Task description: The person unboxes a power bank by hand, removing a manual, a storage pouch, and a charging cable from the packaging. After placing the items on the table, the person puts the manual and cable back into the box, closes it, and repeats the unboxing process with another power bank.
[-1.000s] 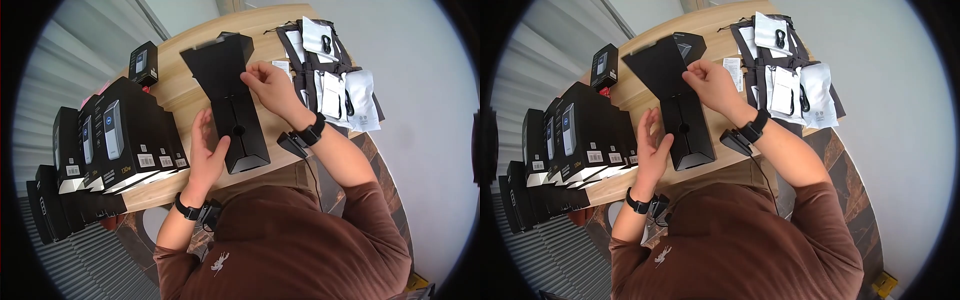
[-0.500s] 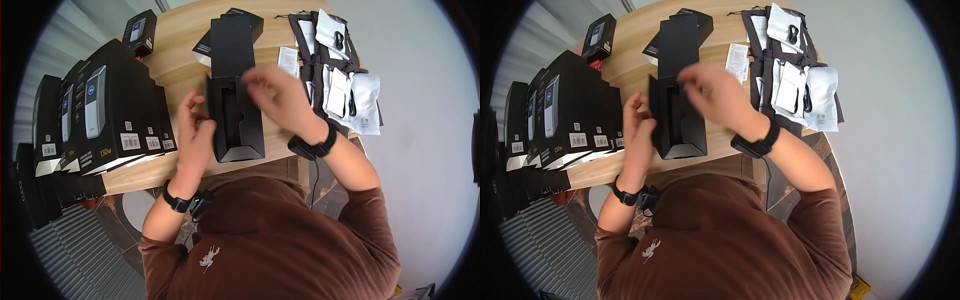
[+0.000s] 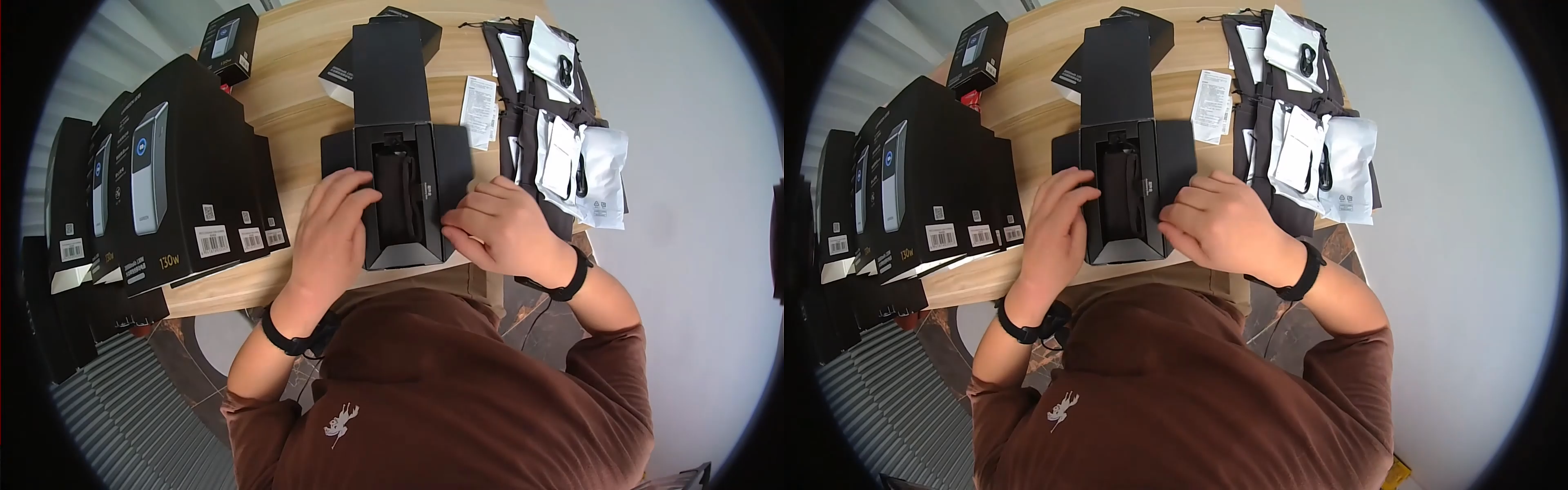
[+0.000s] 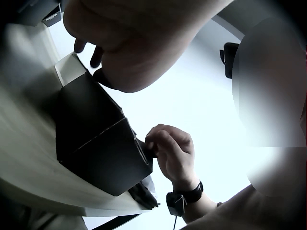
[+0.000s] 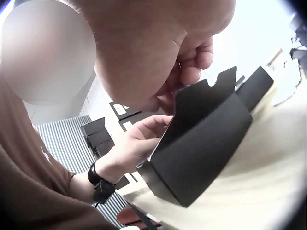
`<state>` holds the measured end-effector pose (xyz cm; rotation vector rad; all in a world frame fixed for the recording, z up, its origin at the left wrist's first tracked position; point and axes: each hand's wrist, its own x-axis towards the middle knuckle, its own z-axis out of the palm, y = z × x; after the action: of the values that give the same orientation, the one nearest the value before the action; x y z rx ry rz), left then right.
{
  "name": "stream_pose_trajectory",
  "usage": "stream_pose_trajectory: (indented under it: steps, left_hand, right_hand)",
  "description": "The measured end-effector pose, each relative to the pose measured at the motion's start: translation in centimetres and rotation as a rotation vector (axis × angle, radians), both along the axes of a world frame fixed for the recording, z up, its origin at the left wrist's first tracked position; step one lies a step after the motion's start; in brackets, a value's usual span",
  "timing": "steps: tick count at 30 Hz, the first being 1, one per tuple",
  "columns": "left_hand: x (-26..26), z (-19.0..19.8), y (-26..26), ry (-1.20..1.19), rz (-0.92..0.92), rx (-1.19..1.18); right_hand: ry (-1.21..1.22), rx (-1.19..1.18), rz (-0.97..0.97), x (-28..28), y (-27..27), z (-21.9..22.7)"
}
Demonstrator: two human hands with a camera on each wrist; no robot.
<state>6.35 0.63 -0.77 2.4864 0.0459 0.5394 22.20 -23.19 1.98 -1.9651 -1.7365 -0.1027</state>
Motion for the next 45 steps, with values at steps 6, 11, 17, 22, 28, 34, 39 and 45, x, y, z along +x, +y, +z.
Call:
stream_pose_trajectory:
  steps: [6,11,17,22,28,34,39,45]
  left_hand:
    - [0.0,0.1,-0.7,0.066,-0.048,-0.020]
    - [-0.6,1.0,-0.3,0.155,-0.103,-0.064]
    - [-1.5,1.7,-2.0,0.251,-0.123,0.100]
    - [-2.0,-0.3,-2.5,0.205,-0.081,0.061]
    - [-2.1,-0.3,-2.4,0.215,-0.095,0.026]
    - [-1.9,1.1,-2.3,0.217,-0.070,0.040]
    - [-0.6,3.0,-3.0,0.145,0.040,-0.341]
    - [1.7,4.6,-3.2,-0.034,-0.150,-1.271]
  right_hand:
    - [0.298,-0.087,-0.098,0.2,1.6,-0.5]
    - [0.039,-0.049,-0.017,1.7,5.7,-0.6]
    - [-0.121,-0.533,-0.028,1.3,8.6,-0.2]
    - [-0.081,-0.612,-0.032,2.4,9.9,0.4]
    - [0.058,-0.430,0.097,4.4,8.7,2.5]
    - [0.224,-0.287,0.142,3.5,6.4,5.5]
    - [0.537,-0.127,0.145,2.4,6.6,9.1]
    - [0.893,0.127,0.047,0.9,6.6,7.7]
